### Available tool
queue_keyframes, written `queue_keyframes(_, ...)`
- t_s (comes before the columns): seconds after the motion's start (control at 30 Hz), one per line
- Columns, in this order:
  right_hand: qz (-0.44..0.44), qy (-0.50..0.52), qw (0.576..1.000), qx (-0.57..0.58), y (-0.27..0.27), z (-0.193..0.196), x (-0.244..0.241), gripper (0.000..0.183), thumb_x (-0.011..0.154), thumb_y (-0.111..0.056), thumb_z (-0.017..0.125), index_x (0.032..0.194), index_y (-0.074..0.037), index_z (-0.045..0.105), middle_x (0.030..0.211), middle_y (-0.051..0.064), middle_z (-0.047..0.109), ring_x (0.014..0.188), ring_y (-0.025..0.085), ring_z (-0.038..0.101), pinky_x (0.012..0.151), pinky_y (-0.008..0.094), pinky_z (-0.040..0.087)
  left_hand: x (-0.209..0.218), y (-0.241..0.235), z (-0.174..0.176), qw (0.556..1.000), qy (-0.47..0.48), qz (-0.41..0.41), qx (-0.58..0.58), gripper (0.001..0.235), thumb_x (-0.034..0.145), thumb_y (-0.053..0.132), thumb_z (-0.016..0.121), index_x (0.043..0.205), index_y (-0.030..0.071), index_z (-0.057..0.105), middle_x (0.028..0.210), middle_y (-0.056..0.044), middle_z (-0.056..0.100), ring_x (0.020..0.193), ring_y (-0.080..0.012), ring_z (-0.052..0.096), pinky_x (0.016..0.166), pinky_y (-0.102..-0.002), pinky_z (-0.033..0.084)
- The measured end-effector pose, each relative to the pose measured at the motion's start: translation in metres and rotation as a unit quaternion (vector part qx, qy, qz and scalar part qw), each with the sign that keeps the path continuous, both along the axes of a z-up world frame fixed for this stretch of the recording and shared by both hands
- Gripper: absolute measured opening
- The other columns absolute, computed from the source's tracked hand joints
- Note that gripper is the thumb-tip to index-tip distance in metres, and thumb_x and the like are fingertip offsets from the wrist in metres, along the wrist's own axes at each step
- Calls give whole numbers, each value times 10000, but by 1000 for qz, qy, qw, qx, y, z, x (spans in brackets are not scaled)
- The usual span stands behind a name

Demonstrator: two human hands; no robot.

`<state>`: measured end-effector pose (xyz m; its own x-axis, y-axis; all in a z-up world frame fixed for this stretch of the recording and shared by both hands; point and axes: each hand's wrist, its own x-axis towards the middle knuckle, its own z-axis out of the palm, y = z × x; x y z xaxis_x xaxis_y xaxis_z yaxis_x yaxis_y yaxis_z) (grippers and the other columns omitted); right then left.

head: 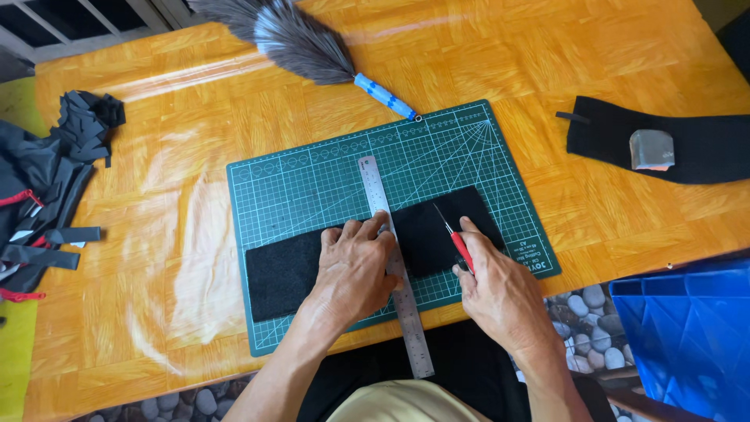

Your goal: The person measures and cuts a piece of black fabric on a green cutting mat using a metal ruler and a red utility knife. After cutting, they use a feather duster to clean the fabric and the mat, then place the cut piece aside and pick up a larger piece of fabric.

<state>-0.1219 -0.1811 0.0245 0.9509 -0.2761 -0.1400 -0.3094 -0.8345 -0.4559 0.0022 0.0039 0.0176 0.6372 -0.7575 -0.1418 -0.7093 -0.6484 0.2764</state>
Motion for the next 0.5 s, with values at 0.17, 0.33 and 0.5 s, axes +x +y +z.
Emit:
queue_keyframes(0.17, -42, -64, 995, 63, 14, 7, 0, 566, 925, -248, 676, 1414, -26, 498, 1370, 147, 551, 1187, 341, 611, 968, 463, 515, 0, 0, 0, 1000, -9, 2, 5, 524, 712, 379, 883, 1121, 107, 703, 1559, -86, 473, 1172, -389, 541, 895, -589, 417)
queue_keyframes(0.33, -30, -149, 976, 155, 19, 4, 17, 702, 992, -382, 578, 1549, 6, 399, 1387, 211, 587, 1283, 346, 593, 1081, 418, 453, -1, -1, 6, 1000, -12, 2, 0, 536, 689, 349, 893, 1119, 99, 692, 1567, -113, 470, 1210, -402, 524, 921, -603, 406)
queue_keyframes(0.5, -53, -59, 959, 273, 24, -26, 35, 539, 1000, -207, 541, 1527, -95, 512, 1088, 206, 611, 576, 248, 734, 415, 302, 653, -5, -1, 17, 1000, 6, 18, 6, 524, 701, 289, 886, 1160, 109, 706, 1476, -142, 562, 1234, -341, 572, 984, -550, 411)
